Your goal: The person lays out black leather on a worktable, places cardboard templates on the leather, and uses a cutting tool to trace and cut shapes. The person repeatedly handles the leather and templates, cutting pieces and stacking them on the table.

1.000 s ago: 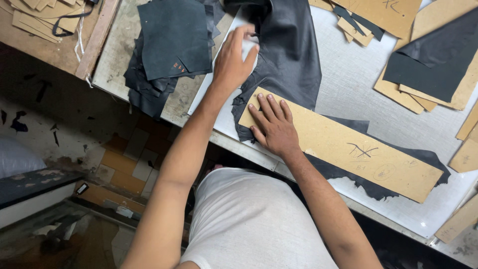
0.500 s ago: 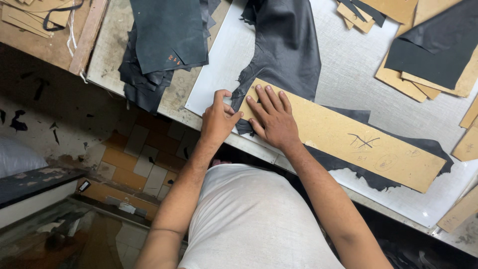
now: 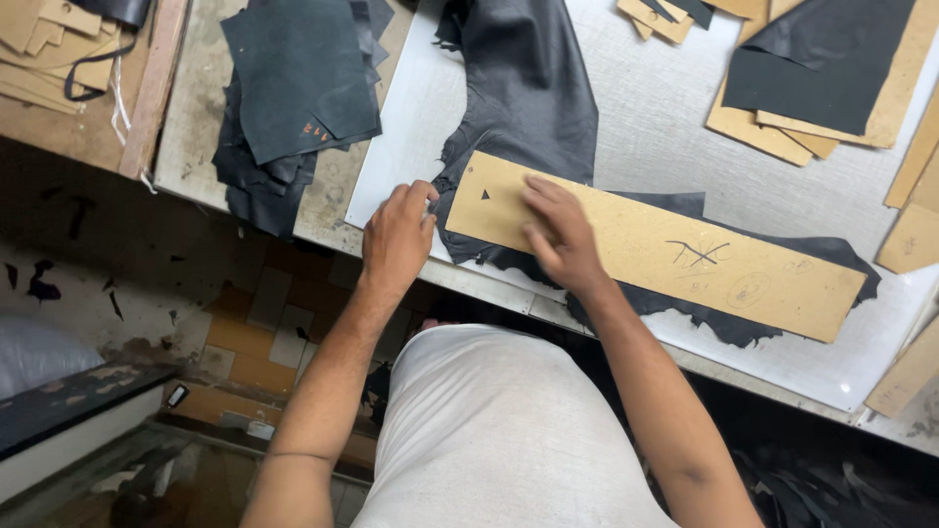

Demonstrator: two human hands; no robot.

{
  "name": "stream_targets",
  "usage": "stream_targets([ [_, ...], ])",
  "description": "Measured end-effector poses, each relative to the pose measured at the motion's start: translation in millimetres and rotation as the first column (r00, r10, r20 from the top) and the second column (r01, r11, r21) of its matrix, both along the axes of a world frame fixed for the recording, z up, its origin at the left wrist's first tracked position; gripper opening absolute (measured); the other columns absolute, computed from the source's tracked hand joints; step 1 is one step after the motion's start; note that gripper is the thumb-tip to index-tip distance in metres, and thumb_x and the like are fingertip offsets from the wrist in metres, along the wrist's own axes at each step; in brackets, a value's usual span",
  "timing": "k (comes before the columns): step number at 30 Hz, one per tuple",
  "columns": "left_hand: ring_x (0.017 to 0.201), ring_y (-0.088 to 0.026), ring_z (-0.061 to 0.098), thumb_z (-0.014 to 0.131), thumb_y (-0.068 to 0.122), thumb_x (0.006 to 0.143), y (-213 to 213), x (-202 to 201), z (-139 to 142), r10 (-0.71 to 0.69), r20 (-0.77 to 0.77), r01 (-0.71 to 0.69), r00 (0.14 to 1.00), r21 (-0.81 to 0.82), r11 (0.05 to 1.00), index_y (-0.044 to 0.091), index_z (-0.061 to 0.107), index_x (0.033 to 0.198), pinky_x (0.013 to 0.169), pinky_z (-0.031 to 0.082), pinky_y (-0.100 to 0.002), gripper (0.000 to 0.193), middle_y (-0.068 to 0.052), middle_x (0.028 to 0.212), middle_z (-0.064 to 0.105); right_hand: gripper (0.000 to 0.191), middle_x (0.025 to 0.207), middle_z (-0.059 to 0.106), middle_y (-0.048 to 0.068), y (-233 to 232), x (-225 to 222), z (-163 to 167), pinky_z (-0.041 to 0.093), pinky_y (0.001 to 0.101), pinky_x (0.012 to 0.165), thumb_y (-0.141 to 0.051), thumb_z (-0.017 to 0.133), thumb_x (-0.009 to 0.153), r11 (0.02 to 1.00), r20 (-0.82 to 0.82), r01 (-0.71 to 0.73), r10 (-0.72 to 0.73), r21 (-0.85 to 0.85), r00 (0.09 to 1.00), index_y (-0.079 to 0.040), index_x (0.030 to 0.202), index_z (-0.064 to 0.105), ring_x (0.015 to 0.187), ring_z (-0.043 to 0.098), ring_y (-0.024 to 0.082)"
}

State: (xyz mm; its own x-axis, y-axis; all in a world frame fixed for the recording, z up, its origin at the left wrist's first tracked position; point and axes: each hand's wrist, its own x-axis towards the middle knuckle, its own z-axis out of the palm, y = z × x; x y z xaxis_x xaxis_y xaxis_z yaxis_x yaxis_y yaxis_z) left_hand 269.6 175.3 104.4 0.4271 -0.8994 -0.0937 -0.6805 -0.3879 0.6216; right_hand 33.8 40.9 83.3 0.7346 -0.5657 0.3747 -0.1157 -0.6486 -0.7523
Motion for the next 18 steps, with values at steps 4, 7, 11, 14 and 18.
stream_targets([
  [4, 0.138, -0.027, 0.047, 0.089, 0.021, 0.075, -20, 12, 15, -0.435, 0.285, 0.486, 0.854, -0.135, 0.864, 0.018, 0.065, 0.135, 0.112, 0.039, -0.046, 0.065, -0.008, 0.148, 0.053, 0.030, 0.117, 0.072, 0.010, -17, -129, -23, 0.058, 0.0286, 0.087, 0.005, 0.066, 0.101, 0.868, -0.005, 0.496, -0.496, 0.018, 0.868, -0.006, 0.129, 0.068, 0.106, 0.070, 0.016],
  [7, 0.143, -0.028, 0.039, 0.092, 0.032, 0.066, -46, 26, 19, -0.576, 0.297, 0.622, 0.762, -0.084, 0.779, 0.020, 0.064, 0.135, 0.115, 0.033, -0.049, 0.076, -0.007, 0.156, 0.045, 0.023, 0.114, 0.063, 0.009, -24, -252, -32, 0.052, 0.0261, 0.072, 0.000, 0.064, 0.105, 0.602, -0.161, 0.783, -0.798, -0.159, 0.581, -0.001, 0.127, 0.071, 0.090, 0.060, 0.016],
  [11, 0.143, -0.026, 0.041, 0.093, 0.035, 0.059, -58, 38, 23, -0.645, 0.269, 0.656, 0.716, 0.057, 0.752, 0.022, 0.062, 0.137, 0.113, 0.035, -0.046, 0.084, -0.004, 0.158, 0.044, 0.031, 0.133, 0.048, 0.013, -23, -365, -42, 0.054, 0.0285, 0.093, 0.002, 0.068, 0.106, 0.426, -0.207, 0.821, -0.904, -0.380, 0.373, 0.004, 0.137, 0.065, 0.113, 0.058, 0.020],
  [14, 0.144, -0.025, 0.042, 0.093, 0.034, 0.061, -60, 40, 27, -0.676, 0.291, 0.682, 0.677, 0.096, 0.725, 0.023, 0.062, 0.139, 0.114, 0.037, -0.045, 0.085, -0.004, 0.161, 0.043, 0.033, 0.136, 0.046, 0.011, -25, -392, -54, 0.054, 0.0249, 0.088, -0.009, 0.073, 0.107, 0.428, -0.202, 0.889, -0.896, -0.162, 0.395, 0.003, 0.136, 0.065, 0.105, 0.059, 0.015],
  [18, 0.143, -0.026, 0.042, 0.092, 0.037, 0.061, -64, 37, 30, -0.666, 0.320, 0.669, 0.674, 0.117, 0.734, 0.024, 0.061, 0.140, 0.113, 0.038, -0.045, 0.086, -0.005, 0.160, 0.042, 0.037, 0.125, 0.057, 0.010, -40, -401, -47, 0.050, 0.0221, 0.074, -0.009, 0.076, 0.102, 0.299, -0.200, 0.942, -0.924, 0.153, 0.326, 0.003, 0.135, 0.067, 0.090, 0.057, 0.011],
])
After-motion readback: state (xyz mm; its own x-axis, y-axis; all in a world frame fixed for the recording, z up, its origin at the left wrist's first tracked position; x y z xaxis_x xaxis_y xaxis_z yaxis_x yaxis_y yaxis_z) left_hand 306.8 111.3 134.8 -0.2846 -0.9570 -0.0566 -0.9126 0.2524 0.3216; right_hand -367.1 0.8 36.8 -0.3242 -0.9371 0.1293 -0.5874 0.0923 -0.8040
